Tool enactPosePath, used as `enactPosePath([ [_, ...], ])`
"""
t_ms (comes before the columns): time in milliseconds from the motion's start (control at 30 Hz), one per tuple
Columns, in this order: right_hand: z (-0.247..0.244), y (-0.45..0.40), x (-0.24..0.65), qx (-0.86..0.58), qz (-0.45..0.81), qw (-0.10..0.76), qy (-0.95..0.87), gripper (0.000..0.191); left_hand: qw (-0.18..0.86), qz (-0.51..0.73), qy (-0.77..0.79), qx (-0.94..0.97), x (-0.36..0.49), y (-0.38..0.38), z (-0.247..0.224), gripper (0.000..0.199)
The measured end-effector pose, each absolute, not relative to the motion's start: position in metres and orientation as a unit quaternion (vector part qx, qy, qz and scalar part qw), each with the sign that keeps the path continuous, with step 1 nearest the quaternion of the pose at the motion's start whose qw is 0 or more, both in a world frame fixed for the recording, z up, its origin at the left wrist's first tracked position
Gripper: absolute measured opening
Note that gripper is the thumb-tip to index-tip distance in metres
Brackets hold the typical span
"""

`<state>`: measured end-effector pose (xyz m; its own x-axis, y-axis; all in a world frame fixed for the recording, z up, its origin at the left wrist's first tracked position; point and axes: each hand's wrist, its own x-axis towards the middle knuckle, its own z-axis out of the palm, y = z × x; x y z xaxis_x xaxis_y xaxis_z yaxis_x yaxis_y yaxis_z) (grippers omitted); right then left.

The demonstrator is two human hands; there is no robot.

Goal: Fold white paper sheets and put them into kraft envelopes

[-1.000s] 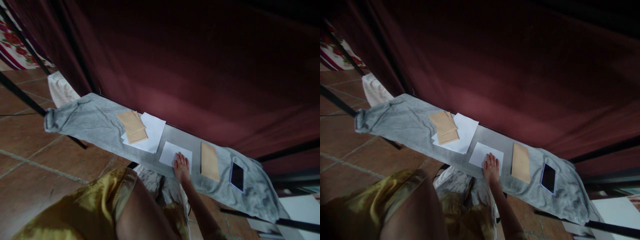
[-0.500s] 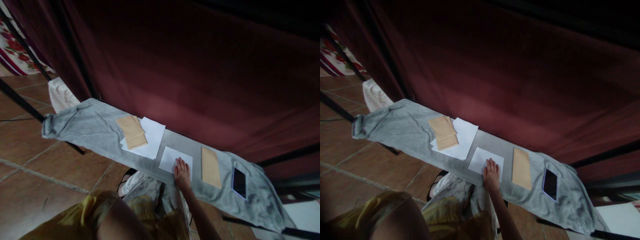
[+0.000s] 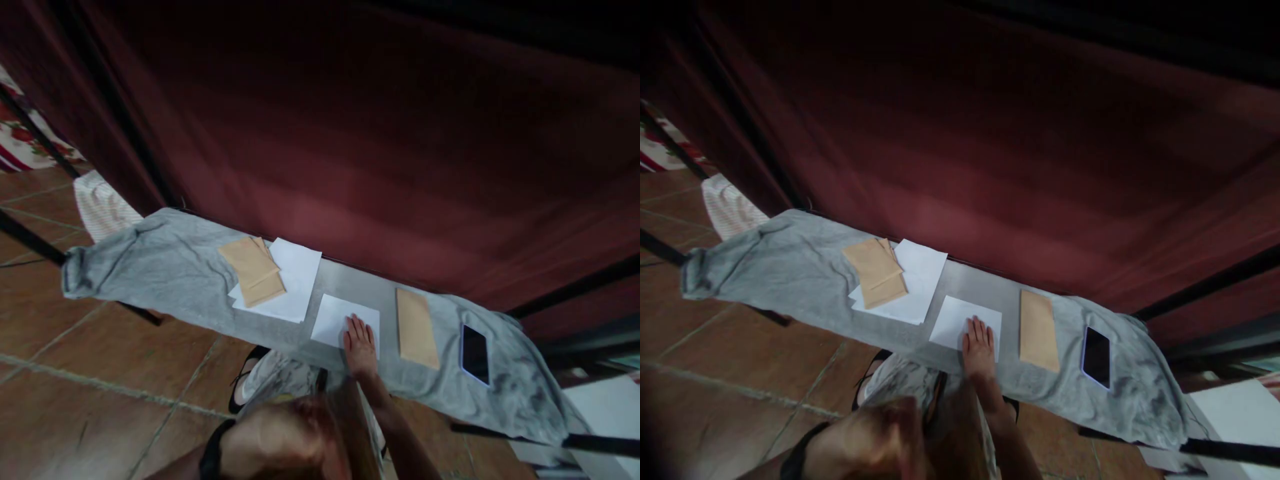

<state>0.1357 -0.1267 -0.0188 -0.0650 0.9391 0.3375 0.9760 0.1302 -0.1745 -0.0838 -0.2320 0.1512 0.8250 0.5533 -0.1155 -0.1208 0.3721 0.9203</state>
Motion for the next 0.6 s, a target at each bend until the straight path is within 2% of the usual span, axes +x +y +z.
enactPosePath([
  [67, -0.018, -0.126, 0.138, -0.656, -0.044, 0.190, -0.729, 0.051, 0.768, 0.242, 0.266, 0.529, -0.079, -0.195, 0.140, 0.056],
  [133, -0.016, -0.122, 0.139, -0.661, -0.032, 0.194, -0.724, 0.051, 0.643, 0.283, 0.370, 0.607, -0.076, -0.160, 0.123, 0.041],
  [200, -0.013, -0.116, 0.140, -0.665, -0.017, 0.202, -0.718, 0.051, 0.513, 0.286, 0.420, 0.692, -0.074, -0.127, 0.102, 0.037],
  [367, -0.009, -0.093, 0.133, -0.678, 0.003, 0.203, -0.706, 0.052, 0.256, 0.179, 0.436, 0.844, -0.050, -0.059, 0.053, 0.047],
  [467, -0.012, -0.084, 0.130, -0.695, -0.002, 0.175, -0.698, 0.052, 0.173, 0.108, 0.425, 0.882, -0.019, -0.040, 0.032, 0.050],
  [600, -0.021, -0.086, 0.134, -0.698, -0.030, 0.173, -0.694, 0.055, 0.126, 0.114, 0.462, 0.870, 0.005, -0.035, 0.012, 0.055],
])
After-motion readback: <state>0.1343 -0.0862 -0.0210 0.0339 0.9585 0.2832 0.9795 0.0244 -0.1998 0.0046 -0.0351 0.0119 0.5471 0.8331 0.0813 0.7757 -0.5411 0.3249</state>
